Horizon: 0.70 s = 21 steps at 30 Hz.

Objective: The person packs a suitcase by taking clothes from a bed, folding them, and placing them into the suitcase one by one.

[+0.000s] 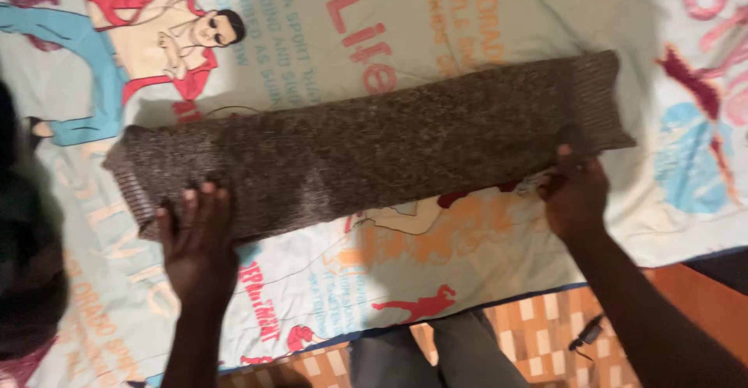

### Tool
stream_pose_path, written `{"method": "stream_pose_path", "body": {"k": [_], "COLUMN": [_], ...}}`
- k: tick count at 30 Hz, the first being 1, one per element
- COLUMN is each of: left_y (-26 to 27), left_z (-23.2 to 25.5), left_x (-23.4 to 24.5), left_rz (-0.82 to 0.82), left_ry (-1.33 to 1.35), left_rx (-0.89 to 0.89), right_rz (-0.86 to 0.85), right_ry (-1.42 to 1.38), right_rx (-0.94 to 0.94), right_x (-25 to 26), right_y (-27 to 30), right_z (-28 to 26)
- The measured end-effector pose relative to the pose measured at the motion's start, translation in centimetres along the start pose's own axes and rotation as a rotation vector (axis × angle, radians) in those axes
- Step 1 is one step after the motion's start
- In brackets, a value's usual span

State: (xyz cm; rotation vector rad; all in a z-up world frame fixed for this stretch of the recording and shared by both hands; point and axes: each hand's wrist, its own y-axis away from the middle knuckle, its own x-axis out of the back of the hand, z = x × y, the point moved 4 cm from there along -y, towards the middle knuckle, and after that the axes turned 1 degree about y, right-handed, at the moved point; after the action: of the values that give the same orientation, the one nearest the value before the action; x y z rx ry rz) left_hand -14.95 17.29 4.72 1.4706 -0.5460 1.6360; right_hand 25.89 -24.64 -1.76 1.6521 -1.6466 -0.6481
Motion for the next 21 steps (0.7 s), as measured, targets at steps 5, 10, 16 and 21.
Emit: {"method": "stream_pose_path", "body": {"k": [5, 10, 16, 21], "left_y": [-0.8, -3.3, -10.2, -12.8], "left_z": [2.0, 4.6, 14.1, 22.8], "left_x": [-0.1, 3.3, 1.2, -3.1], "left_rz": [-0.052, 0.104, -0.093, 0.084], "left_ry": [-0.034, 0.143, 0.379, 0.342], "left_rx": [0.024, 0.016, -0.124, -0.213], "right_rz": [-0.034, -0.112, -0.113, 0.121], "right_ry": [-0.018, 0.01, -0.092, -0.15], "right_rx": [-0.048, -0.171, -0.144, -0.249], "right_x": [-1.0, 0.5, 2.4, 2.0], "right_y": [0.7, -0.3, -1.1, -1.1], "right_z": [2.1, 2.2, 1.7, 1.8]}}
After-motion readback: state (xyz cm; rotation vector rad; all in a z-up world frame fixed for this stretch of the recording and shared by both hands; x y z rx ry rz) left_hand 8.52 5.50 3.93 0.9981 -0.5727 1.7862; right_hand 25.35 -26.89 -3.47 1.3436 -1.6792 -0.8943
